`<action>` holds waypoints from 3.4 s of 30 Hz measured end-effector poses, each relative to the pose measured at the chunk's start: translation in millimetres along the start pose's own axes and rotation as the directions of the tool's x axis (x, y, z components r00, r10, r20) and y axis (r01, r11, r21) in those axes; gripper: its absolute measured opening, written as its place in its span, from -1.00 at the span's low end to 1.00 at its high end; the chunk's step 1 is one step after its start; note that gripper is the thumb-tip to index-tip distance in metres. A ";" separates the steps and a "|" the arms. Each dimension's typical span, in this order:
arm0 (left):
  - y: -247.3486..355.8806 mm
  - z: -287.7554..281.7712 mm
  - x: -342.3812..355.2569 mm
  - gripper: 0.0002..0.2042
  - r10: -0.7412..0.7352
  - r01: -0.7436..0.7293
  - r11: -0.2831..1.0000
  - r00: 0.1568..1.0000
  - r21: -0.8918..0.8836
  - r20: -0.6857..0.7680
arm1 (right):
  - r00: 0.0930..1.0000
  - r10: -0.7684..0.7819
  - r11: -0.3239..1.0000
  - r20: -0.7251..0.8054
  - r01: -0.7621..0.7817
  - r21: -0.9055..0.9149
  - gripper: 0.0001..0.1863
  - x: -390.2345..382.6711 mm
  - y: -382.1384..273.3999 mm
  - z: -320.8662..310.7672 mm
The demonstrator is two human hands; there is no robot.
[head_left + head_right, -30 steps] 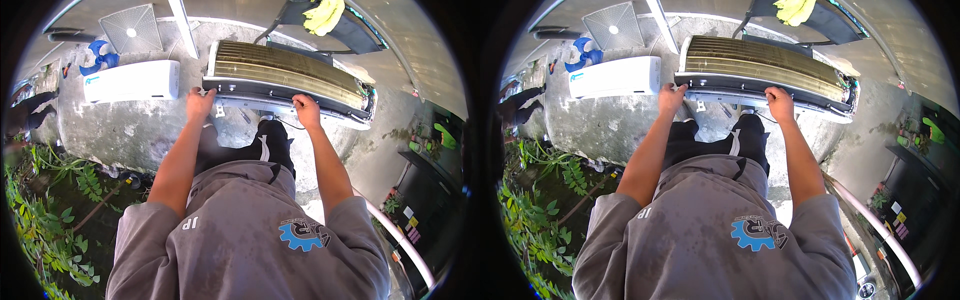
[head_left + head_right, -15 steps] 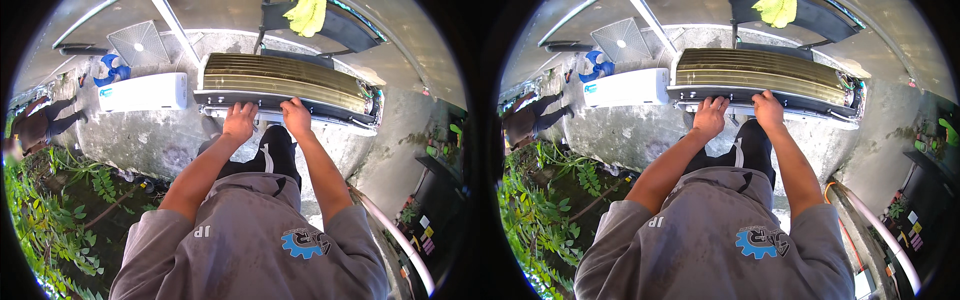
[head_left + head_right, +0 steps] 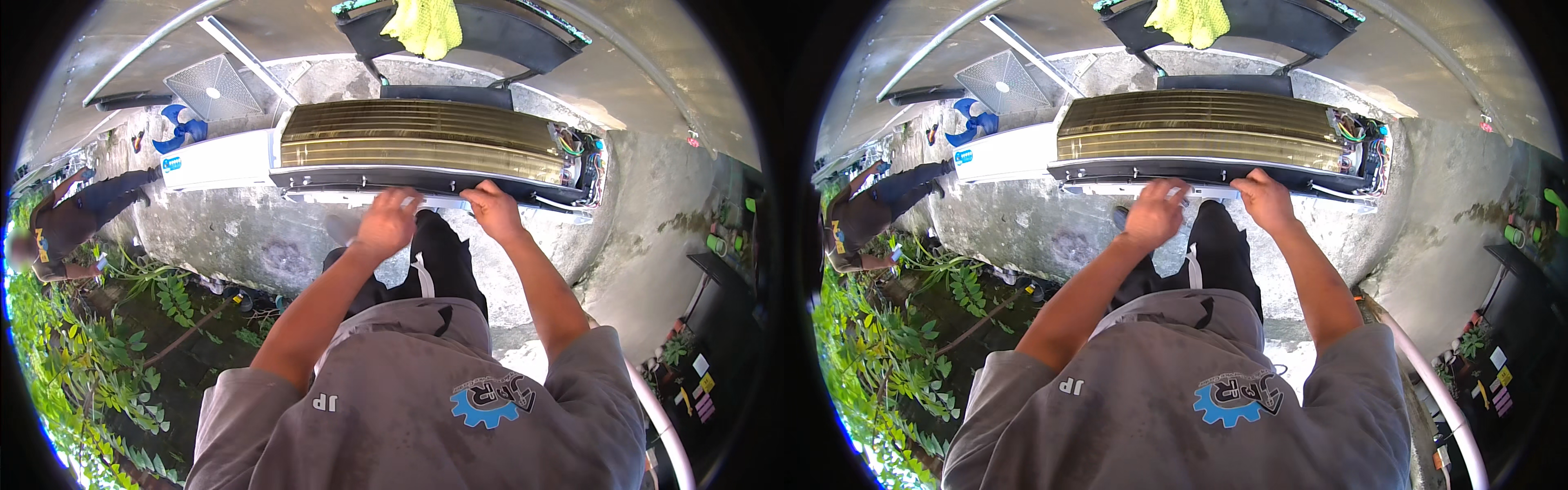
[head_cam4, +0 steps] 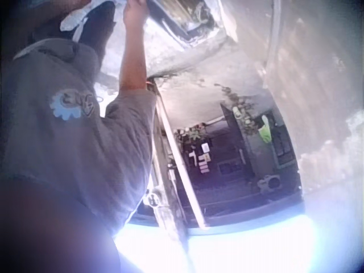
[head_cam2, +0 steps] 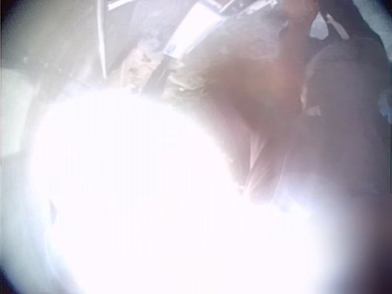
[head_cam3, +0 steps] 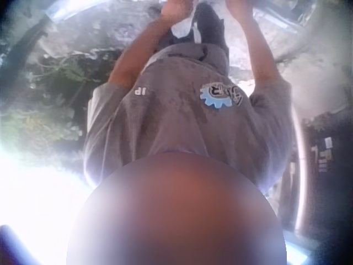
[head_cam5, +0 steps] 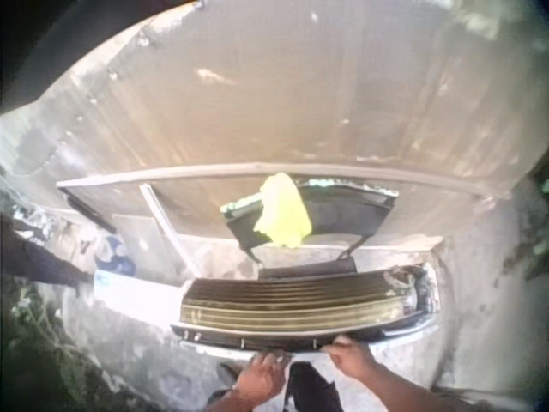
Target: The person disassembles and reassembles an indoor air conditioner unit on a table. They remove the front panel, detach and reconnect electrical connectors, and reattach the front panel using a screwdriver.
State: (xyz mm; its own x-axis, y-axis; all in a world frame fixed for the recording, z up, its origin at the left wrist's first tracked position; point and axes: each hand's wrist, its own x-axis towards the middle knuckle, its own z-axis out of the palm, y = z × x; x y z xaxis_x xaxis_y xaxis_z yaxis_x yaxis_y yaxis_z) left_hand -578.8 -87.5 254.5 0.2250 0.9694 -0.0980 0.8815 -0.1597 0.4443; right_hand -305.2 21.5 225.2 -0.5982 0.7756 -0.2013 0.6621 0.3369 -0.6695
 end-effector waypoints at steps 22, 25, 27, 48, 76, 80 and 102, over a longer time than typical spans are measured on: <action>49.7 51.6 34.0 -0.36 -0.235 0.228 0.970 0.967 0.080 0.096 | 0.888 0.449 0.887 0.096 -0.456 0.070 -0.75 -126.3 94.7 -102.4; 73.8 50.3 37.2 -0.55 -0.193 0.176 0.979 0.961 -0.102 -0.200 | 0.906 0.421 0.907 -0.038 -0.422 -0.012 -0.73 -140.2 117.1 -112.9; 104.5 56.7 60.6 -0.63 -0.130 0.087 0.965 0.978 -0.246 -0.163 | 0.921 0.359 0.931 -0.150 -0.365 -0.009 -0.71 -142.2 123.6 -112.3; 199.7 128.1 141.9 -0.71 -0.193 0.183 0.976 0.978 -0.118 -0.078 | 0.973 -0.141 0.893 0.181 0.204 -0.400 -0.47 -91.1 179.4 -128.9; 294.8 189.2 191.5 -0.67 -0.090 0.083 0.996 0.965 -0.040 -0.248 | 0.962 0.247 0.939 0.114 -0.209 -0.275 -0.69 -162.4 299.3 -226.3; 310.6 201.3 196.2 -0.74 -0.078 0.082 0.997 0.953 0.002 -0.292 | 0.939 0.266 0.962 0.216 -0.272 -0.003 -0.64 -167.1 301.8 -210.7; 372.3 233.3 250.1 -0.88 -0.606 0.648 0.761 0.686 -0.042 -0.403 | 0.927 -0.374 0.927 -0.037 0.373 -0.034 -0.36 -141.7 359.5 -185.6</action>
State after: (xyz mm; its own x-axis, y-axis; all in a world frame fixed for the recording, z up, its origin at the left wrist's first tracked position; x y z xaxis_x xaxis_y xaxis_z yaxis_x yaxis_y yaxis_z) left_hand -97.6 52.0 187.6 -0.5469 0.8369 0.0221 0.7991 0.5140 0.3117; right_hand 101.4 131.8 145.8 -0.7852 0.6125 0.0906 0.4060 0.6198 -0.6716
